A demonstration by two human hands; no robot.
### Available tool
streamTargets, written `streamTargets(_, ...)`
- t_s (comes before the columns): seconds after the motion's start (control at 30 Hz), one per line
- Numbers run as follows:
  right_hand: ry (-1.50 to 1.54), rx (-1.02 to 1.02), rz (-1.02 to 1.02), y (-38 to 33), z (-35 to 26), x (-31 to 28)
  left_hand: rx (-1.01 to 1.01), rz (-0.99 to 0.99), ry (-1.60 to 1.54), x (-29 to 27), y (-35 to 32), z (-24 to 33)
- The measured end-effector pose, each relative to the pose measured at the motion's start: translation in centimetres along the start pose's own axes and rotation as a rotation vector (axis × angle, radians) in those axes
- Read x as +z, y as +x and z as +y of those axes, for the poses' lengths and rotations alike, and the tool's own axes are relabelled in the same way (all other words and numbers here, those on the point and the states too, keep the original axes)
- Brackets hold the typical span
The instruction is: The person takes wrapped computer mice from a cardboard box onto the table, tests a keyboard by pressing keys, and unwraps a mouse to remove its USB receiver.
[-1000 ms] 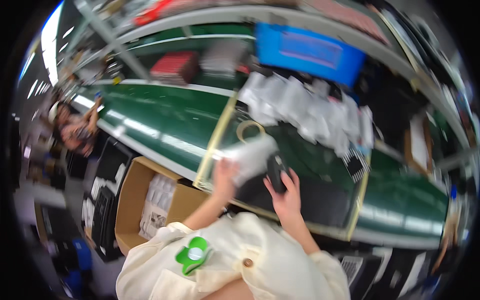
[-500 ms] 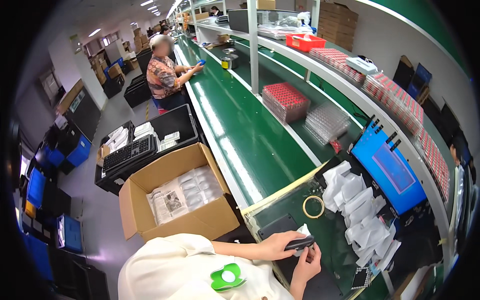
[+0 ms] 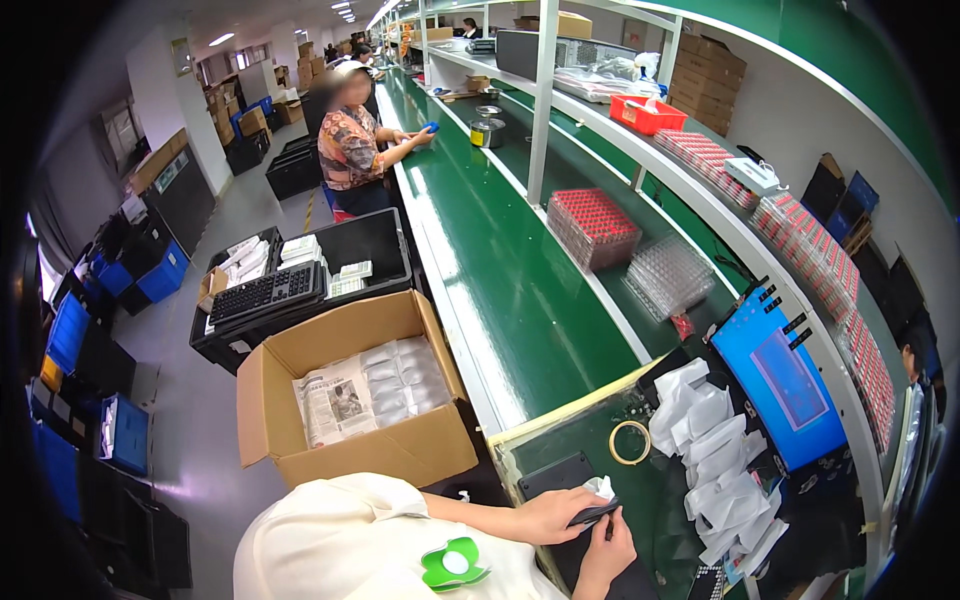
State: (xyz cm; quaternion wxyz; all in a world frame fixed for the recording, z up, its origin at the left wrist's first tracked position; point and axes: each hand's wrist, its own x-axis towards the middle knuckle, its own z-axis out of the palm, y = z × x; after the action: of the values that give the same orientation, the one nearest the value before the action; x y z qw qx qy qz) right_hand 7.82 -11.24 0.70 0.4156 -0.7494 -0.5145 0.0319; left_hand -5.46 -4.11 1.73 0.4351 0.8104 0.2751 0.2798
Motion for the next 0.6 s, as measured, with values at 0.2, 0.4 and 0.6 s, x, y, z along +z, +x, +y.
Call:
streamTargets(0.2, -0.085, -0.006, 0.029, -0.1, -0.1, 1.2, 0.034, 0.063, -0.012, 0.3, 0.0, 0.4)
streamTargets(0.4, -0.12, -0.014, 0.096, -0.1, 0.2, 1.1, 0.045, 0.083, 0.014, 0.6, 0.7, 1.2)
streamTargets(0.6, 0.031, 0.061, 0.106, 0.4, 1.0, -0.9, 0.07, 0.021, 0.02, 1.1, 1.5, 2.8)
